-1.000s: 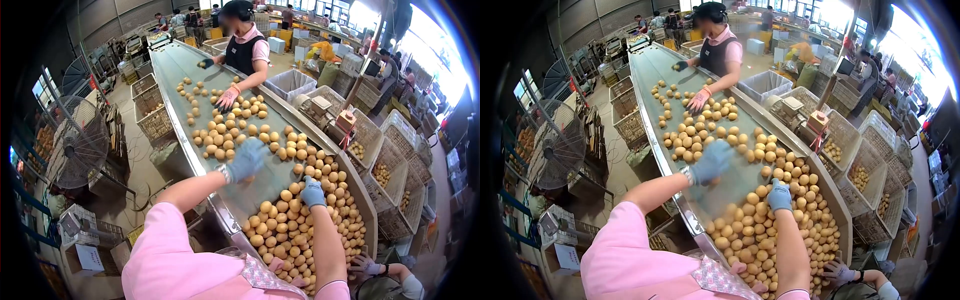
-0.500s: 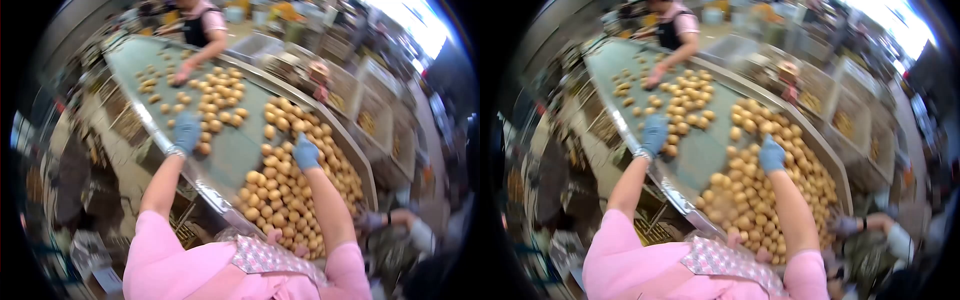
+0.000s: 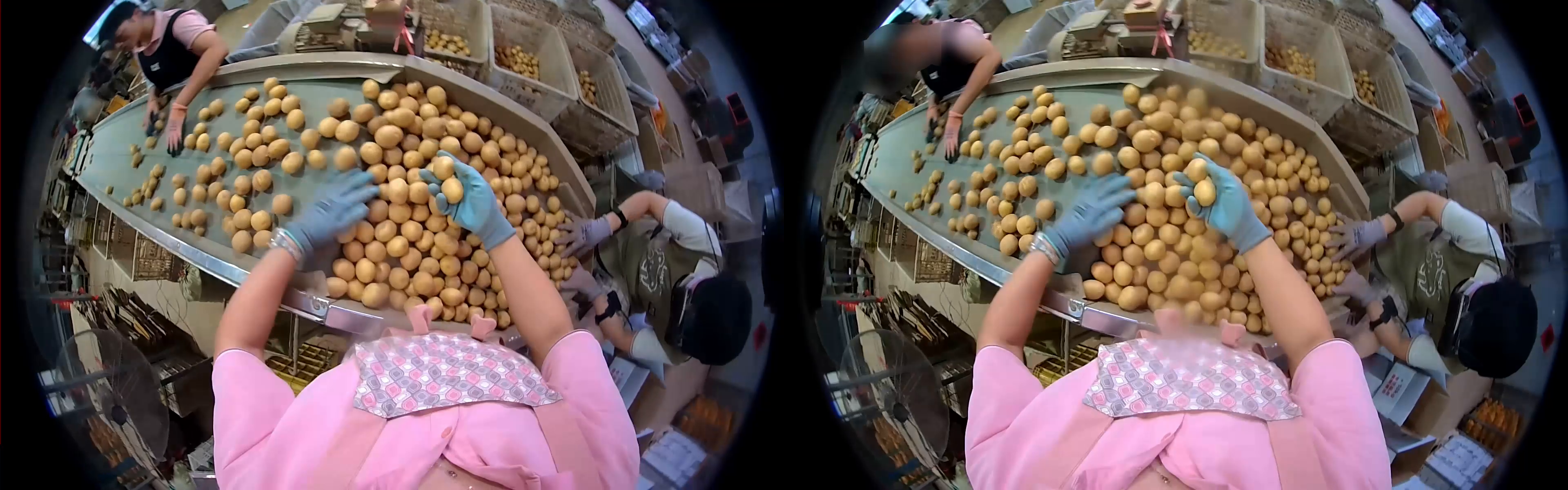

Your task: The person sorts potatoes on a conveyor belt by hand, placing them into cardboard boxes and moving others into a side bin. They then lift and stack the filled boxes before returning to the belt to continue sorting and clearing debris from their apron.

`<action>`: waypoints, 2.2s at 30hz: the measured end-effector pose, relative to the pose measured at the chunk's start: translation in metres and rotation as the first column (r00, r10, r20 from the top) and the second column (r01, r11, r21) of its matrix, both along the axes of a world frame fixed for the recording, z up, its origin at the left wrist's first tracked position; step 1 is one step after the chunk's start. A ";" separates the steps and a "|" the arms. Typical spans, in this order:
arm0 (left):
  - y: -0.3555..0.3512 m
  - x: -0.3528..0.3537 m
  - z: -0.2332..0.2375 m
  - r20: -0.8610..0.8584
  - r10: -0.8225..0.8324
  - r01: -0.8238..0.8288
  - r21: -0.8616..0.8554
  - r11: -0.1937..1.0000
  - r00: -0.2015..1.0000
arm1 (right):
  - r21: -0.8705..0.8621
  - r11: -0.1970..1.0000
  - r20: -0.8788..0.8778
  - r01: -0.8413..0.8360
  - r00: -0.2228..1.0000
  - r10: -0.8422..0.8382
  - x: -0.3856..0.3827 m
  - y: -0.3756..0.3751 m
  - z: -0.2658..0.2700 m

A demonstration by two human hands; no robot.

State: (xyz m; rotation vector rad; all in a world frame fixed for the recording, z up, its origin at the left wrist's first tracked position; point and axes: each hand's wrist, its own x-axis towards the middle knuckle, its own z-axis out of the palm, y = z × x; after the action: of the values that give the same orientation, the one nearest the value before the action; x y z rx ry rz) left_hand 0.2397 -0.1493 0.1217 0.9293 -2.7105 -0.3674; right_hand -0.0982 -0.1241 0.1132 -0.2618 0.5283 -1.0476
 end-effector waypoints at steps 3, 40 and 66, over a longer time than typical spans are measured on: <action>-0.023 0.025 0.001 0.009 0.146 -0.145 -0.048 0.988 0.989 | 0.105 0.989 0.368 -0.106 0.928 0.060 -0.017 0.034 -0.006; -0.008 0.076 0.027 0.121 0.181 -0.162 -0.152 0.975 0.976 | 0.183 0.949 0.252 -0.255 0.946 0.205 0.016 0.062 0.020; -0.105 0.082 -0.017 0.024 0.689 -0.653 -0.299 0.696 0.724 | -0.373 0.915 -0.770 -0.154 0.602 -0.212 -0.014 0.149 0.060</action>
State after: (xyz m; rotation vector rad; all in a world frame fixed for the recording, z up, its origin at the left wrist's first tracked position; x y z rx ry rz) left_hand 0.3221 -0.2544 0.1043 1.8015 -2.2034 0.2254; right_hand -0.1126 0.0245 0.1732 -1.1538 1.1362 -1.0291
